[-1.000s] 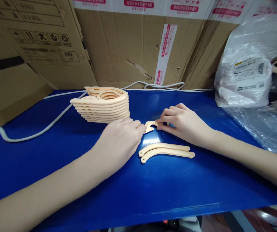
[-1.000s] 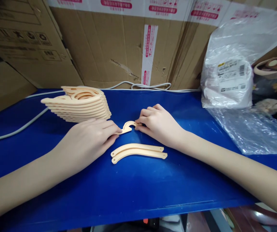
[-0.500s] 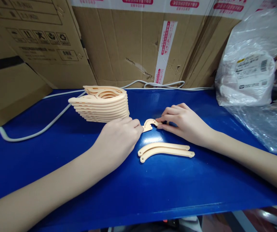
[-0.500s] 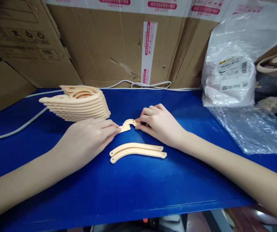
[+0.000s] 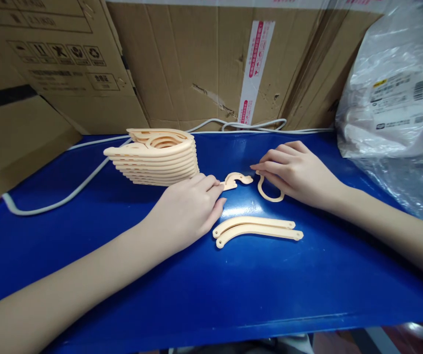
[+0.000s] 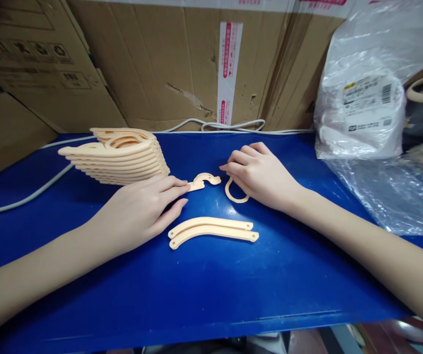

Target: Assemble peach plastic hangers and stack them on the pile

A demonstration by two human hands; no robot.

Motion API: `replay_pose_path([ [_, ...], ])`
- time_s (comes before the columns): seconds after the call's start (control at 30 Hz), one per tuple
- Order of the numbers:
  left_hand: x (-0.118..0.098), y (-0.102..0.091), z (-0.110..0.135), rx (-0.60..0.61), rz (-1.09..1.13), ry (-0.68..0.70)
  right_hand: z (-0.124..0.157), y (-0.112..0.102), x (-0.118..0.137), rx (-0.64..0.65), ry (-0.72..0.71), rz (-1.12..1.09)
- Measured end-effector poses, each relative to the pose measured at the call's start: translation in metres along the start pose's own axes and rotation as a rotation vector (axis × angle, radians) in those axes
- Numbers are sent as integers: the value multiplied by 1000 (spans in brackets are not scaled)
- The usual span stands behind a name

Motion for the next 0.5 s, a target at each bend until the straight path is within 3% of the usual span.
replay_pose_path([
  [0.23, 0, 6, 0, 19, 21, -14, 3, -1, -10, 51, -142, 16],
  [0.5, 1, 10, 0, 20, 68, -32, 5, -4, -10, 95, -198, 30],
])
Point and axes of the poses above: each hand's wrist, its own z-axis away from the middle knuckle, its own y-axis out of the palm, x = y × z, the point moved 3 cm from there along -z, towards the middle knuckle, and after that the axes turned 12 degrees about -x, right-handed, at the moved point
